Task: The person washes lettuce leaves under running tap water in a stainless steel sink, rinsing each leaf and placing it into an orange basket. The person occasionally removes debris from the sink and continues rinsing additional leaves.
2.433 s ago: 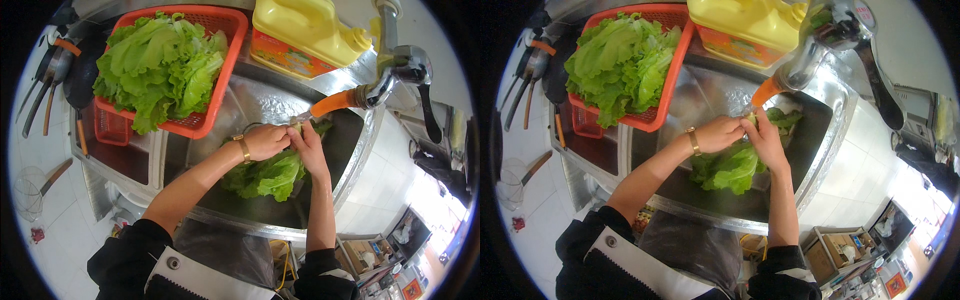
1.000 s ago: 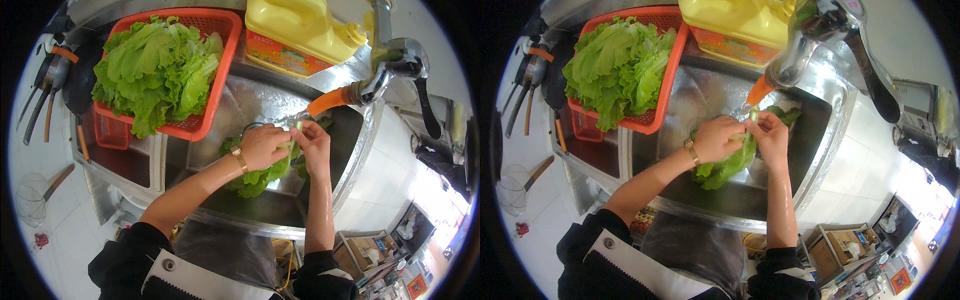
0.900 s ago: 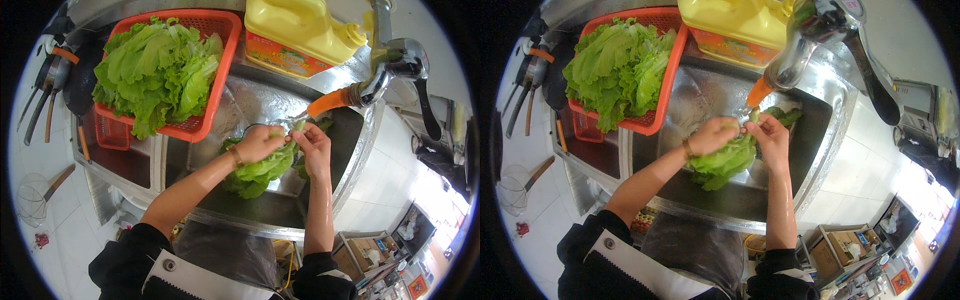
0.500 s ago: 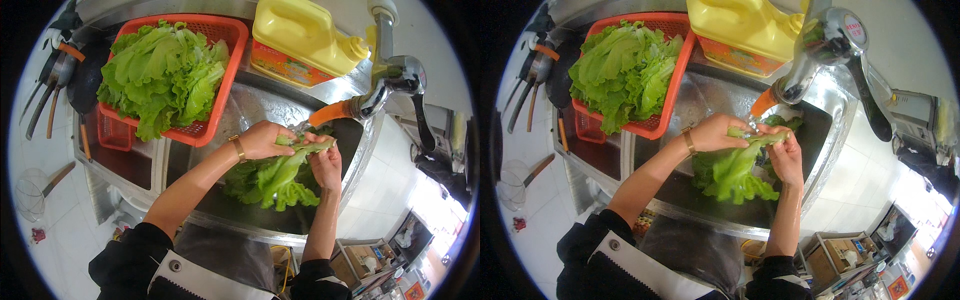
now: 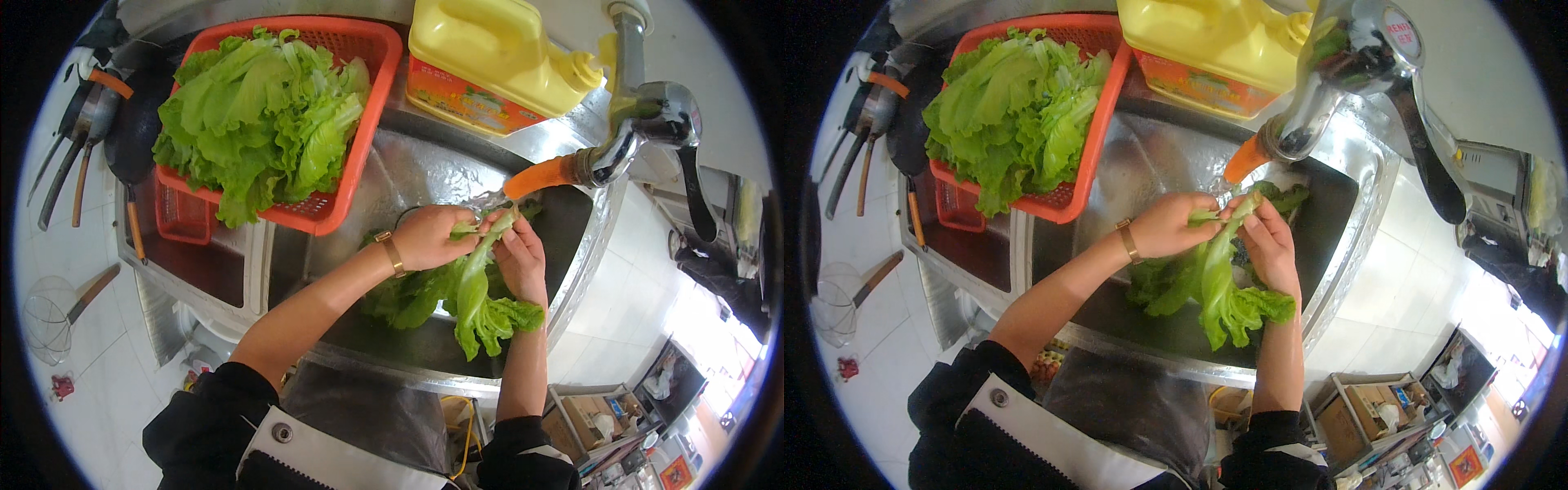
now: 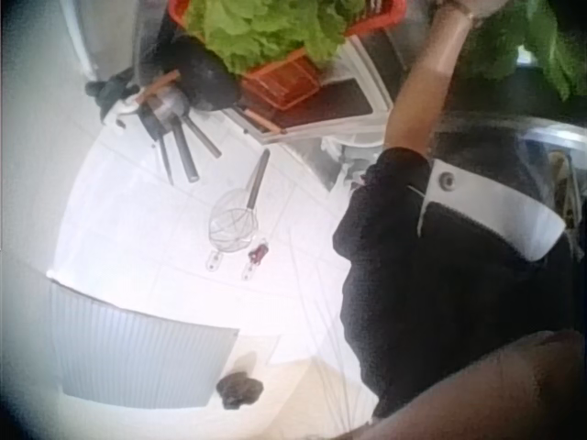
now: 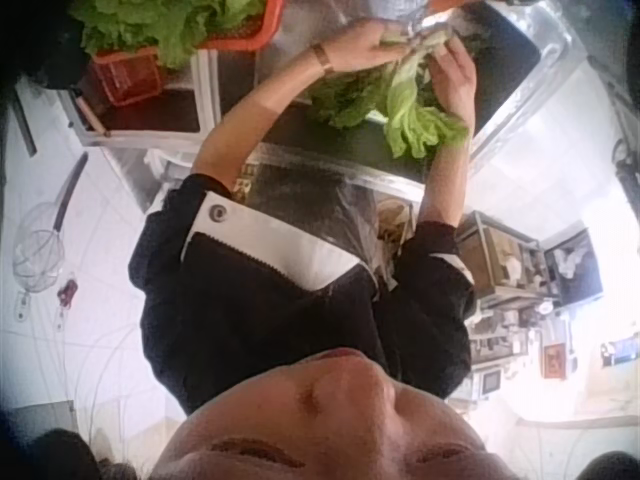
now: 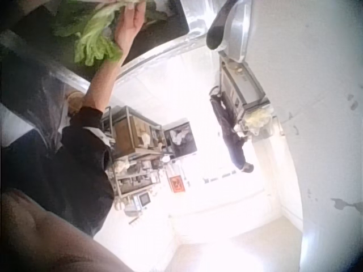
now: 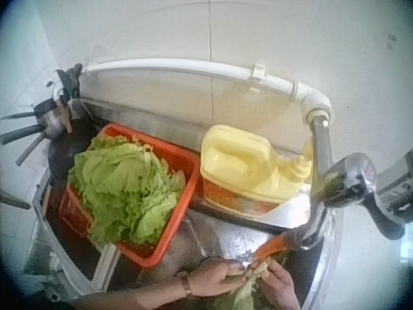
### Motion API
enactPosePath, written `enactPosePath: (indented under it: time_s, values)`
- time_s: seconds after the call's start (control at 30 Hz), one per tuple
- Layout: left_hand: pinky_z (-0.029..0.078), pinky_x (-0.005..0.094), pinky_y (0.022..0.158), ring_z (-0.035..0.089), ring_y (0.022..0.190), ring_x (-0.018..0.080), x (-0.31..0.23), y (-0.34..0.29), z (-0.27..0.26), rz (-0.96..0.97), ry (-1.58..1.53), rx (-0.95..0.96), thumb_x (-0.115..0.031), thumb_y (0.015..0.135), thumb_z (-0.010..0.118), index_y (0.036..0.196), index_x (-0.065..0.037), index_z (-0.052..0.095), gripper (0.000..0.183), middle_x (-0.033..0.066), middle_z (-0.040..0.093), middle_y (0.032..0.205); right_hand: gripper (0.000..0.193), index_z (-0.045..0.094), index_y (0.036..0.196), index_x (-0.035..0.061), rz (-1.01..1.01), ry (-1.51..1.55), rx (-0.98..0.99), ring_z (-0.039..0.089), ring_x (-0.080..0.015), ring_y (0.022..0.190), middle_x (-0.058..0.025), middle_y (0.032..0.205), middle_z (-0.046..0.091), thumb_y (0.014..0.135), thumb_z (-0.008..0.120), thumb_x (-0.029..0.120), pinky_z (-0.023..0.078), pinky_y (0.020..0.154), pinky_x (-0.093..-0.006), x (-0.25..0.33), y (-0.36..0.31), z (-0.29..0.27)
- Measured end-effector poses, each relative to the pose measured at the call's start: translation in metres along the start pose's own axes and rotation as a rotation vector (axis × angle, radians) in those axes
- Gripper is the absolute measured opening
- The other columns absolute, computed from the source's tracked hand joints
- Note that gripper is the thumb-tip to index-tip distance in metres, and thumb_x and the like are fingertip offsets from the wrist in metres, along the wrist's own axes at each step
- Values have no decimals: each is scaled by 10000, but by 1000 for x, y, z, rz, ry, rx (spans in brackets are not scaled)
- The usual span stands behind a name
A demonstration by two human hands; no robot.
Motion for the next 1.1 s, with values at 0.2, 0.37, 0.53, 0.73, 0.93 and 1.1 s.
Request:
enactPosePath:
  time_s: [0.2, 0.37, 0.53, 0.73, 0.93, 1.1]
  values:
    - [447, 353, 651, 589, 703, 247, -7, -7, 1, 127, 101, -112, -224, 870, 591, 853, -36, 569, 190, 116, 575, 775, 247, 531, 1157, 2, 35, 119, -28, 535, -180, 1008, -81, 1053, 572, 980, 472, 164, 423, 923, -332, -11, 1, -2]
    - [408, 280, 711, 440, 723, 120, 31, -8, -1, -75, -546, -20, -184, 903, 581, 799, -33, 539, 188, 27, 487, 737, 261, 504, 1165, -14, -62, 277, -27, 551, -205, 984, -100, 1061, 565, 977, 486, 166, 451, 907, -357, -8, 5, -9]
    - [433, 278, 762, 510, 810, 99, 34, -12, 12, -87, -300, 14, -245, 851, 709, 811, -43, 587, 240, 16, 563, 820, 236, 501, 1192, 4, -101, 27, -210, 584, -218, 1008, -97, 1085, 570, 994, 455, 124, 459, 943, -369, -14, 1, -17]
    - [498, 351, 760, 641, 894, 218, 37, -5, 4, -213, 110, 96, -280, 824, 702, 998, -82, 657, 267, 121, 661, 952, 236, 509, 1191, -4, -112, -331, -178, 561, -151, 994, -71, 1085, 577, 1002, 459, 129, 445, 919, -309, -14, 11, -14]
    - [483, 457, 737, 596, 862, 340, 0, 8, -11, 44, 466, -46, -190, 784, 663, 981, -78, 644, 227, 99, 628, 918, 244, 514, 1196, 0, -169, -504, -183, 534, -119, 1001, -50, 1084, 572, 1018, 437, 149, 435, 900, -287, -2, 32, -14]
    - [478, 393, 720, 595, 808, 285, -2, 13, -24, 166, 208, -291, -158, 828, 618, 919, -59, 600, 136, 78, 603, 865, 277, 481, 1253, 2, -198, -43, -209, 533, -162, 1076, -75, 1170, 554, 1004, 444, 118, 439, 940, -323, 1, 36, -14]
Point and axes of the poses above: each hand's wrist, its own y-axis towards the middle knuckle, its own z-axis out of the palm, x = y × z, the point moved 8 cm from there along y, towards the middle knuckle
